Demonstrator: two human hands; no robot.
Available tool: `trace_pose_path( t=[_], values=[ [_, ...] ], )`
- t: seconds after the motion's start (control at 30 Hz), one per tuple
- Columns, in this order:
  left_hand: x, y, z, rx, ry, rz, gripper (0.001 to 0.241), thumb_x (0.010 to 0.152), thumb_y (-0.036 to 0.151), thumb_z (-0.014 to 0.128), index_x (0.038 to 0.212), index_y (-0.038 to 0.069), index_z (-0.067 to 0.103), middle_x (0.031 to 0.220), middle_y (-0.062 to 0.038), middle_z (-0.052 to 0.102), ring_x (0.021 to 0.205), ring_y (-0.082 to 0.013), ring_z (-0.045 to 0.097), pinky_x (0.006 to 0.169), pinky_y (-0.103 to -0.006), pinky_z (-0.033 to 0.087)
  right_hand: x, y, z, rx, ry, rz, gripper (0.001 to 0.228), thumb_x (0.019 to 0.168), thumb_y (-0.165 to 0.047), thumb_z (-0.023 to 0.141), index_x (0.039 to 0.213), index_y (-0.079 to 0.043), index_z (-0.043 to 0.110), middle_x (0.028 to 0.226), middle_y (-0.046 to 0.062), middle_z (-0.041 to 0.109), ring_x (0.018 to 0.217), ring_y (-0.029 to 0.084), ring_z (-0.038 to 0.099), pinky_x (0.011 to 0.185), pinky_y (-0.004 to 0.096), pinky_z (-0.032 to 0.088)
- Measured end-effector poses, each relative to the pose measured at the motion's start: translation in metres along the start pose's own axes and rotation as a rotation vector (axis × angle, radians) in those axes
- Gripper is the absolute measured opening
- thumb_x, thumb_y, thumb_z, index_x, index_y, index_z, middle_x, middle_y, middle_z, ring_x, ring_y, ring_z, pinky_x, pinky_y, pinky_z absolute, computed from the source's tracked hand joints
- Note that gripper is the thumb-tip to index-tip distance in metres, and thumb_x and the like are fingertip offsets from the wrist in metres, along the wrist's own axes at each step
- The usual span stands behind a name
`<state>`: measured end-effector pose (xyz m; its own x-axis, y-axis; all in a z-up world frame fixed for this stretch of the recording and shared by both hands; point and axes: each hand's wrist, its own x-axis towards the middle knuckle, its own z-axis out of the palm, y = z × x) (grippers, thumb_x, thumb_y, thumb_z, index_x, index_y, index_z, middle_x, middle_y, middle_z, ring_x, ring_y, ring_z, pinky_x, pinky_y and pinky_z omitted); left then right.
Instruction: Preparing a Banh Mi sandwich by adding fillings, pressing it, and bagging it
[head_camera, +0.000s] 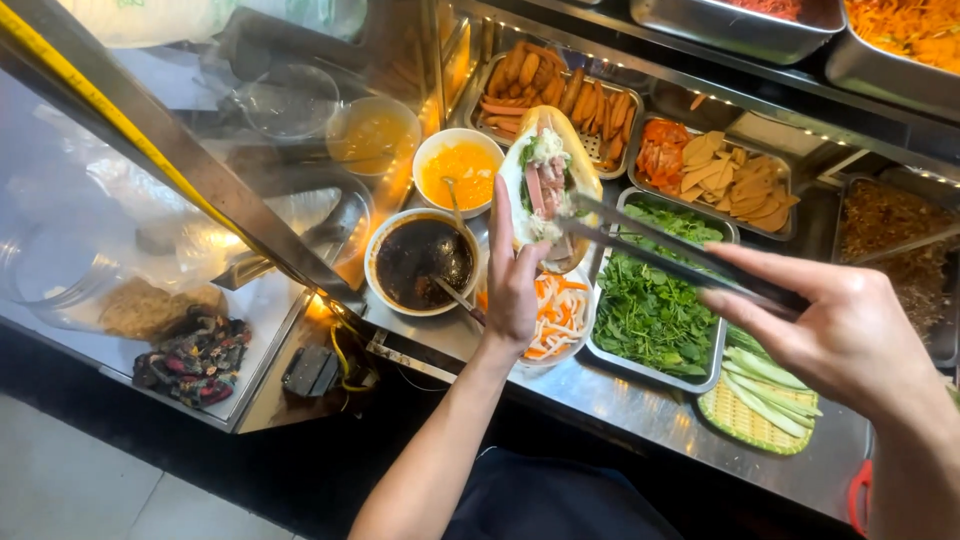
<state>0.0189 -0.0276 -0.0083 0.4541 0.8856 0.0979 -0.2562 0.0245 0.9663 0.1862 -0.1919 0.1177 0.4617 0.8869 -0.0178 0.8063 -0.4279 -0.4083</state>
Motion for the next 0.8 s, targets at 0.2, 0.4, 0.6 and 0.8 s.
trace_pose_path(
  t=[0.2, 0.4, 0.6, 0.8],
  values=[
    [-0.010, 0.008, 0.009, 0.090, -0.034, 0.009, 0.088, 0.085, 0.027, 0.048, 0.161, 0.006, 0.009, 0.173, -0.017, 0.004, 0.161, -0.0281, 0.004, 0.129, -0.0509, 0.001, 0.021, 0.001, 0.014, -0.018, 0.133, -0.103, 0.042, 0.090, -0.033, 0.075, 0.128, -0.017, 0.076, 0.067, 0.006, 0.078, 0.025, 0.009, 0.039, 0.031, 0.028, 0.037],
    [-0.006, 0.000, 0.011, 0.074, 0.155, 0.041, 0.084, 0.084, 0.023, 0.054, 0.160, 0.005, 0.023, 0.170, -0.017, 0.021, 0.159, -0.0304, 0.019, 0.128, -0.0534, 0.012, 0.001, -0.004, -0.001, -0.020, -0.016, 0.085, 0.056, 0.078, -0.037, 0.079, 0.134, -0.031, 0.074, 0.078, 0.003, 0.084, 0.034, 0.012, 0.033, 0.043, 0.027, 0.033],
    [-0.007, -0.008, 0.028, 0.085, 0.264, 0.069, 0.076, 0.087, 0.034, 0.064, 0.153, 0.006, 0.039, 0.161, -0.016, 0.041, 0.153, -0.0315, 0.038, 0.124, -0.0547, 0.030, -0.001, 0.006, 0.001, 0.049, 0.042, 0.070, 0.050, 0.085, -0.031, 0.077, 0.134, -0.021, 0.074, 0.038, 0.004, 0.061, 0.029, 0.010, 0.032, 0.034, 0.028, 0.028],
    [-0.006, 0.013, 0.055, 0.054, 0.206, -0.115, 0.071, 0.085, 0.030, 0.064, 0.150, 0.009, 0.045, 0.160, -0.010, 0.047, 0.151, -0.0254, 0.042, 0.123, -0.0464, 0.033, -0.011, 0.025, -0.042, 0.180, 0.229, 0.259, 0.049, 0.085, -0.029, 0.078, 0.133, -0.021, 0.074, 0.049, -0.002, 0.040, 0.042, 0.009, 0.023, 0.042, 0.027, 0.020]
  ],
)
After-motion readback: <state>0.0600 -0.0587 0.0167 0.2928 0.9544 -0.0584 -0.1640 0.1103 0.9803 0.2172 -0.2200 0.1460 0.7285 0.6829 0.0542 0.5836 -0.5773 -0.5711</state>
